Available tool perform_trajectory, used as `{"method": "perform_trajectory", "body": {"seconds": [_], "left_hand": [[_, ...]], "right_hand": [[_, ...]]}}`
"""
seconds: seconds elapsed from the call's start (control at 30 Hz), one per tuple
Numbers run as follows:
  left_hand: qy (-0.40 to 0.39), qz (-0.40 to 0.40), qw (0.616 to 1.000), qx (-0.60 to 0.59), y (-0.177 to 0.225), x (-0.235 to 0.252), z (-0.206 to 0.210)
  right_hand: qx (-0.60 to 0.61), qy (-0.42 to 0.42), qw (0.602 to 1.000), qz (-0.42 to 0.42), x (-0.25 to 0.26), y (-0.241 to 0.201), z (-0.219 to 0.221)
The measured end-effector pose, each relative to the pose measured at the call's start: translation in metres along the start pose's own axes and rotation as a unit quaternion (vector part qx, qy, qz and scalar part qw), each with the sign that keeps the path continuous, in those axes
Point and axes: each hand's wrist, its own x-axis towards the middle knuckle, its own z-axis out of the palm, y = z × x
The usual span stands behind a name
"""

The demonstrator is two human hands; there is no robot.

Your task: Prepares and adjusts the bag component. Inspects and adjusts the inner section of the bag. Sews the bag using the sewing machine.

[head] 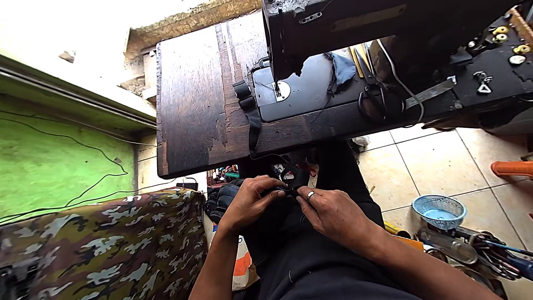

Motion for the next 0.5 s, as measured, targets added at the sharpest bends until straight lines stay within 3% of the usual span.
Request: {"method": "perform_trajectory", "body": {"seconds": [0.23,0.5], "left_hand": [[-0.001,-0.006,1.000,0.010,0.001,0.000,-0.004],[0.024,0.002,1.000,0.014,-0.002,0.003,0.002]], "right_hand": [[0.012,0.051,0.998,-0.033,0.009,0.004,0.011],[0.017,-0.020,1.000,-0.015,0.012,0.005,-0.003]]}}
